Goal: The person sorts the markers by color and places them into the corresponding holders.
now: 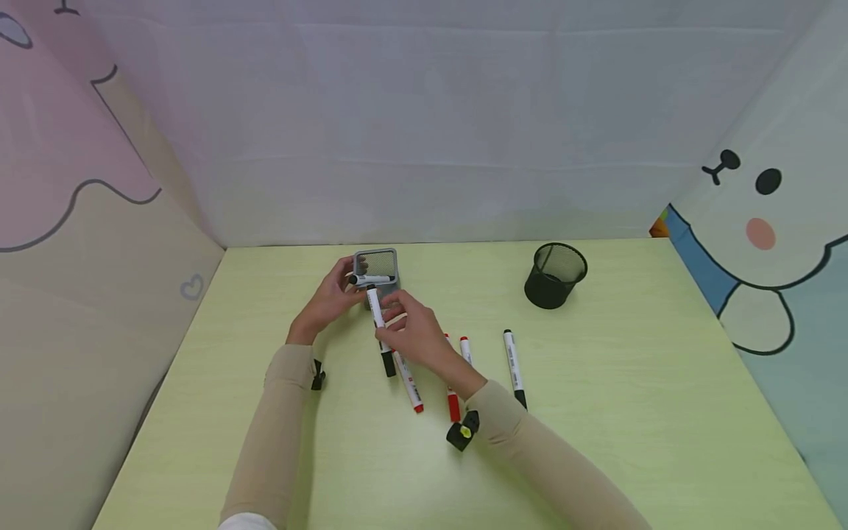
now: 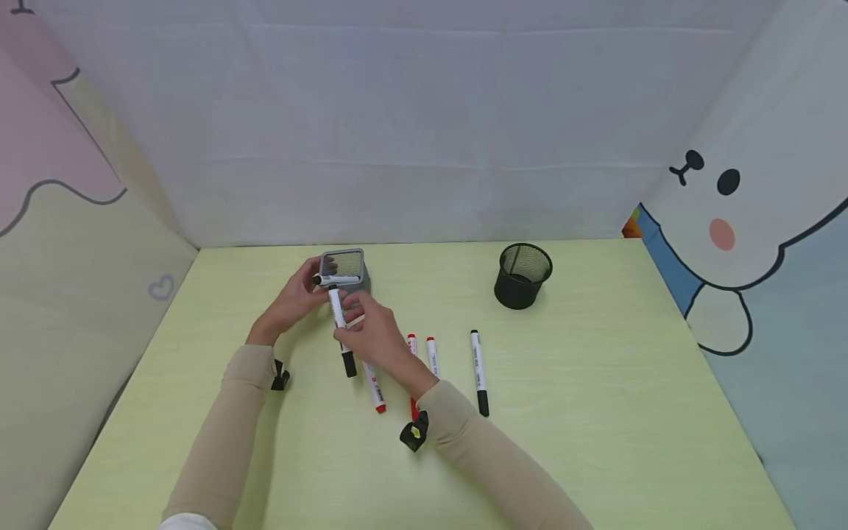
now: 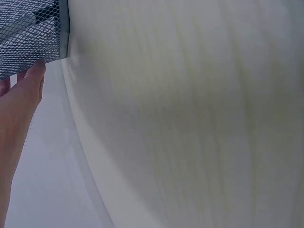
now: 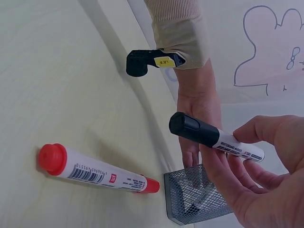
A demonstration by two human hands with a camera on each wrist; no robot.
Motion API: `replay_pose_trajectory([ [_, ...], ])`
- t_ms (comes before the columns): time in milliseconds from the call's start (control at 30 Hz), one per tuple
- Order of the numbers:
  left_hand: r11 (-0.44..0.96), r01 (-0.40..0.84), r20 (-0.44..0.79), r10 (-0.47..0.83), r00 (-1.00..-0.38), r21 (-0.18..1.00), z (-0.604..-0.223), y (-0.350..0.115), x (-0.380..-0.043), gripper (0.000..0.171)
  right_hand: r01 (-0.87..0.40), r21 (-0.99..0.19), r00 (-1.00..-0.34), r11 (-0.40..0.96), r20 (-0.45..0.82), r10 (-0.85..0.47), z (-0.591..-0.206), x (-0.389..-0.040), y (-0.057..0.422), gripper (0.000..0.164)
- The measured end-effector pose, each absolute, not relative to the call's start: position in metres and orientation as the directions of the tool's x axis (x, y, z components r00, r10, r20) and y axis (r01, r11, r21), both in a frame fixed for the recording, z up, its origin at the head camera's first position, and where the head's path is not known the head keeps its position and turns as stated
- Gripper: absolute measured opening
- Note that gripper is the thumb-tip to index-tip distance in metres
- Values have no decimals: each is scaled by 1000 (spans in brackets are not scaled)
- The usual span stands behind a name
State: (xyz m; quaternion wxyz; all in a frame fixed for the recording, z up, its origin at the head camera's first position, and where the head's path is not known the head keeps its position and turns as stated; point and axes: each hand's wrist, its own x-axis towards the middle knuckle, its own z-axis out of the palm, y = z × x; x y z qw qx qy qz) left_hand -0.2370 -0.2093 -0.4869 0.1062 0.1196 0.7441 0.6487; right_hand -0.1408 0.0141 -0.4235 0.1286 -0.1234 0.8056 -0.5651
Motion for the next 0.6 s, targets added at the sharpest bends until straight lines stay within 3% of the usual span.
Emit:
replay_pose_trajectory([
  [600,158,2,-50,319,-946,987,-466,-203,-227,74,-154,-966,-949,207,86,-304,-413,-161,15,41],
])
